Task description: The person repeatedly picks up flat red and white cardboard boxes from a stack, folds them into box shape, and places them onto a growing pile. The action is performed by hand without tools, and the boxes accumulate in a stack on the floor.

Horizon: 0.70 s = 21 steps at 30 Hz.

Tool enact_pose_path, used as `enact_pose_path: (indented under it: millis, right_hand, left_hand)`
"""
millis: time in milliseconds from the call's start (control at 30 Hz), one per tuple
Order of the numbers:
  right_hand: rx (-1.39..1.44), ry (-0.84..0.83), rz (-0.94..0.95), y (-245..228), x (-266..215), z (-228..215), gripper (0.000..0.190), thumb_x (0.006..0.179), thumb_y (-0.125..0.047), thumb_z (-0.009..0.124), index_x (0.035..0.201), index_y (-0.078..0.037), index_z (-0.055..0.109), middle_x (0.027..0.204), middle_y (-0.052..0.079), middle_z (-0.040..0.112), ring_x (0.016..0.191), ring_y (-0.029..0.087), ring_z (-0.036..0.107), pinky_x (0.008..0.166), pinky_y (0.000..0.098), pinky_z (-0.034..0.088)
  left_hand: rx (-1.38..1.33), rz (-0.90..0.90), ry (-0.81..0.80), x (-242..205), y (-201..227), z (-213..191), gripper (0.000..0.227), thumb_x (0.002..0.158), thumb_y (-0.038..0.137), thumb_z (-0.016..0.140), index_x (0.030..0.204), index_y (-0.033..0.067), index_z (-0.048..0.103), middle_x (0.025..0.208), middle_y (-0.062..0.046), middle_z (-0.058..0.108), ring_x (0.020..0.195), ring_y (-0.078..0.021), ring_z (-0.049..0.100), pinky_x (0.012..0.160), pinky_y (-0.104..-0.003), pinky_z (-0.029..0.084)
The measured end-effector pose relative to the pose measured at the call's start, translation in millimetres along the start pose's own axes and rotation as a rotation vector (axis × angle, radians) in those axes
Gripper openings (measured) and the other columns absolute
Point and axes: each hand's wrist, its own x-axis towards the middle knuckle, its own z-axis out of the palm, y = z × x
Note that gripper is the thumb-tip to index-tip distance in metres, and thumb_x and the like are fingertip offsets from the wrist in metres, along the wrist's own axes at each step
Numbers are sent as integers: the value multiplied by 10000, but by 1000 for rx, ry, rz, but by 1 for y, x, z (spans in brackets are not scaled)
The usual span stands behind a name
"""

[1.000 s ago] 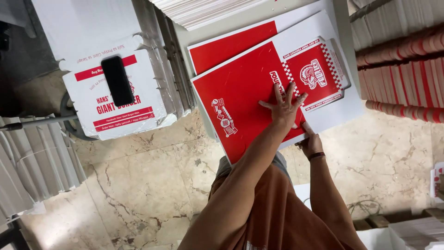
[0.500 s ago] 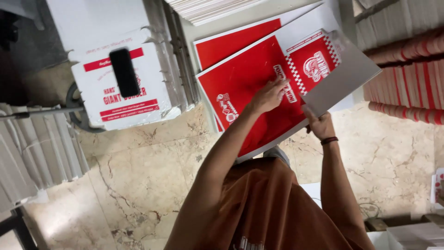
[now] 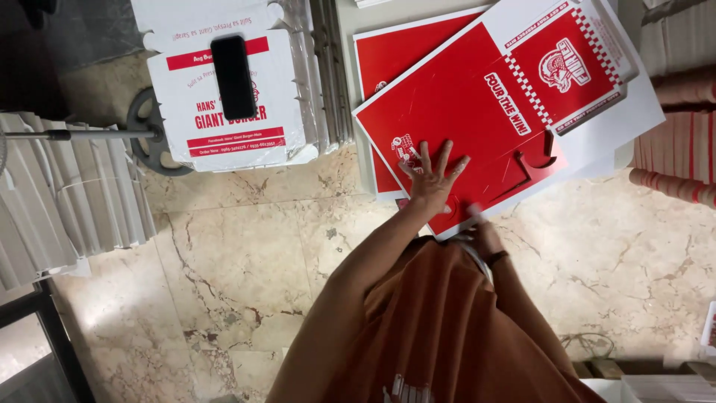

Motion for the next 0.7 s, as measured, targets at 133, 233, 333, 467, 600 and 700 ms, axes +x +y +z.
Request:
enact_pose_path:
  millis: [133, 233, 333, 467, 600, 700]
  right_hand:
    - [-147, -71, 172, -38, -76, 57, 406, 894, -312, 714, 1285, -208, 681, 1191, 249, 440, 1089, 374, 424, 952, 497, 392]
    - [-415, -61, 70, -77, -126, 76, 624, 855, -347, 734, 1448, -222, 585, 1564, 289, 381, 1471, 384, 353, 1250, 494, 242]
    - [-285, -89, -14, -57, -115, 67, 876, 817, -380, 849, 1518, -21, 469, 1474, 277, 512, 1370, 394, 482, 1190, 559, 356]
    - [287, -252, 216, -13, -70, 32, 695, 884, -405, 731, 1374, 52, 547, 1132, 342, 669, 1025, 506, 678, 959, 659, 515]
    - [98, -220, 156, 6, -48, 25, 663, 896, -372, 769, 1369, 50, 573, 1146, 353, 646, 901, 443, 700, 875, 588, 554]
    - [-199, -196, 69, 17, -41, 18, 616, 915, -321, 824, 1361, 48, 612, 1167, 369, 610, 715, 350, 734, 749, 482, 614]
  left_hand:
    - [23, -54, 1, -6, 9, -13, 1264, 809, 112, 840, 1633, 397, -75, 1680, -227, -262, 1478, -683, -89, 895, -934, 293]
    - [94, -83, -2, -26, 15, -33, 1209, 865, 113, 781, 1630, 387, -114, 1697, -222, -224, 1495, -668, -49, 930, -876, 353]
    - [92, -65, -31, -18, 17, -17, 1189, 873, 125, 780, 1634, 388, -94, 1701, -211, -213, 1493, -672, -36, 933, -866, 368]
    - [59, 49, -94, 49, -18, 29, 1119, 790, 152, 798, 1645, 390, 117, 1708, -186, -160, 1476, -686, 26, 940, -891, 339]
    - [134, -33, -115, 27, -41, -36, 1042, 892, 42, 676, 1638, 468, 86, 1708, -131, -194, 1498, -650, 28, 973, -881, 321]
    - [63, -53, -104, 22, -43, -43, 1065, 899, 28, 674, 1616, 514, 55, 1693, -119, -247, 1497, -659, -2, 973, -836, 406]
